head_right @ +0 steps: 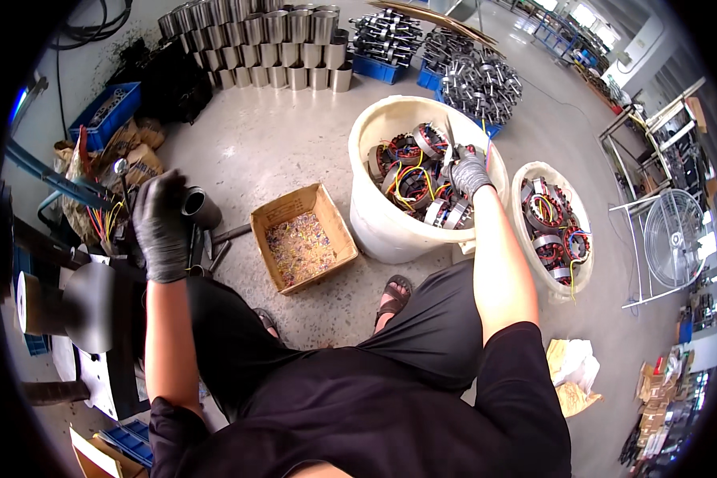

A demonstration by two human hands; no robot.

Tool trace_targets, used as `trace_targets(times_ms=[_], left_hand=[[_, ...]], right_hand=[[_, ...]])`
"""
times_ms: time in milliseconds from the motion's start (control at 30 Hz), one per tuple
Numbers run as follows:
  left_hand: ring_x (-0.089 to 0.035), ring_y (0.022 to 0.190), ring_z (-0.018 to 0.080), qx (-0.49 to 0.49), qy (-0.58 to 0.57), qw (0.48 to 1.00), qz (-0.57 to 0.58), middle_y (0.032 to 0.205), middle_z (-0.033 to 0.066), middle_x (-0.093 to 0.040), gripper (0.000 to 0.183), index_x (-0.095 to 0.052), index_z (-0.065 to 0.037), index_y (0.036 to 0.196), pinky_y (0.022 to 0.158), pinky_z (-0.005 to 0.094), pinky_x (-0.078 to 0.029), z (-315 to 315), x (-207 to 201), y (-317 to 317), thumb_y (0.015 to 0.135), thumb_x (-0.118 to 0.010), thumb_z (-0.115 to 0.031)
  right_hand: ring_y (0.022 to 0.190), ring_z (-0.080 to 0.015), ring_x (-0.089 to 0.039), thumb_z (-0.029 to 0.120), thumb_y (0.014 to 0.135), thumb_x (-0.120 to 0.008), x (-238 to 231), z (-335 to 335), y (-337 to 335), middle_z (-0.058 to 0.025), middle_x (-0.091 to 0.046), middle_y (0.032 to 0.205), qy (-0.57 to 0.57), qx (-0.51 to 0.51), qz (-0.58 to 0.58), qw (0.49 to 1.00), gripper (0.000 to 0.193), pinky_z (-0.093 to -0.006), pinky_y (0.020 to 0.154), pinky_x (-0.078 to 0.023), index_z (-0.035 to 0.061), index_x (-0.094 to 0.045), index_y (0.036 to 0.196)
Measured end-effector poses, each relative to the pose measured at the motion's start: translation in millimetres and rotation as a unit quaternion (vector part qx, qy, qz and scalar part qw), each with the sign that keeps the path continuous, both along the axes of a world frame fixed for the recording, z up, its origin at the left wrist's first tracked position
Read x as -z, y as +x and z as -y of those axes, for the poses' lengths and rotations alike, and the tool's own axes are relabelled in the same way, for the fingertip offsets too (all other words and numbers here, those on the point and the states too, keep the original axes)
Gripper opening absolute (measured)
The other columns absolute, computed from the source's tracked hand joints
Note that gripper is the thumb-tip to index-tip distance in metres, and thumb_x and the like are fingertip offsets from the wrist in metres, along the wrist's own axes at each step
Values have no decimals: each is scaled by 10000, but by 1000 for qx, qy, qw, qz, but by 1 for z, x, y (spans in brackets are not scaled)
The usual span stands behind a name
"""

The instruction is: The person takes motor stators from a container, trims their wires using scissors over a cardboard box, and places the stators onto the floor.

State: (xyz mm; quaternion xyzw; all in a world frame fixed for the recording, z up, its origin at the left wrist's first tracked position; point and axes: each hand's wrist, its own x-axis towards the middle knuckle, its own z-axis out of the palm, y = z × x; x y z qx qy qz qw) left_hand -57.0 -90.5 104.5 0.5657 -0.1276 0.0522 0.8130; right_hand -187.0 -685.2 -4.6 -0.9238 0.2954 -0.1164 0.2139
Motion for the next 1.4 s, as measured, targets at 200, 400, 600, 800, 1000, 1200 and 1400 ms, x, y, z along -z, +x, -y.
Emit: trace_targets(times_ms=[200,400,600,800,1000,1200,1400], left_hand=[[-645,836,176,127,76,978,-145,920,69,-670,248,-655,-31,1049,769,314,-523,86,89,-18,944,-640,-255],[-601,863,143,193,203,955,-94,965,73,-666,190,-626,7,1097,799,290,-498,105,127,-25,958,-603,-121],[-617,933,164,178,248,951,-46,999,100,-682,200,-626,19,1098,859,301,-500,108,130,-19,946,-628,-112],[-638,910,181,166,277,946,-9,993,115,-695,201,-641,4,1089,843,313,-509,107,126,-15,937,-635,-128],[-654,890,202,171,288,942,-4,969,139,-703,216,-648,10,1071,830,328,-514,104,114,-15,932,-646,-155],[-663,940,215,212,254,943,-19,1003,148,-707,242,-647,11,1090,861,339,-513,96,104,-24,951,-637,-187],[-602,1043,149,319,220,922,-2,1117,97,-664,337,-604,8,1220,939,309,-490,106,89,-40,969,-621,-216]], right_hand=[[961,-326,-668,296,781,-783,-4,-35,18,-189,-701,1012,-43,-52,-198,978,505,-407,868,-511,9,-629,1166],[959,-388,-673,317,770,-743,-18,-29,19,-206,-708,991,-120,14,-52,991,444,-439,853,-526,106,-661,1152],[1009,-401,-653,286,806,-659,-68,-12,10,-234,-676,1100,-188,276,32,942,412,-502,900,-501,89,-576,1158],[1122,-396,-627,328,826,-668,-58,5,12,-261,-655,1162,-140,230,-134,954,560,-467,966,-491,15,-537,1272],[1070,-413,-636,349,773,-713,-71,6,-2,-282,-666,1086,-156,153,-124,968,530,-455,898,-515,-7,-630,1158],[767,-309,-694,297,751,-747,-113,-31,-18,-192,-711,868,-94,112,40,988,509,-398,681,-550,0,-627,1147],[666,-201,-664,149,793,-670,-115,-143,-19,-101,-703,883,483,-50,298,822,337,-311,565,-568,6,-650,1097]])
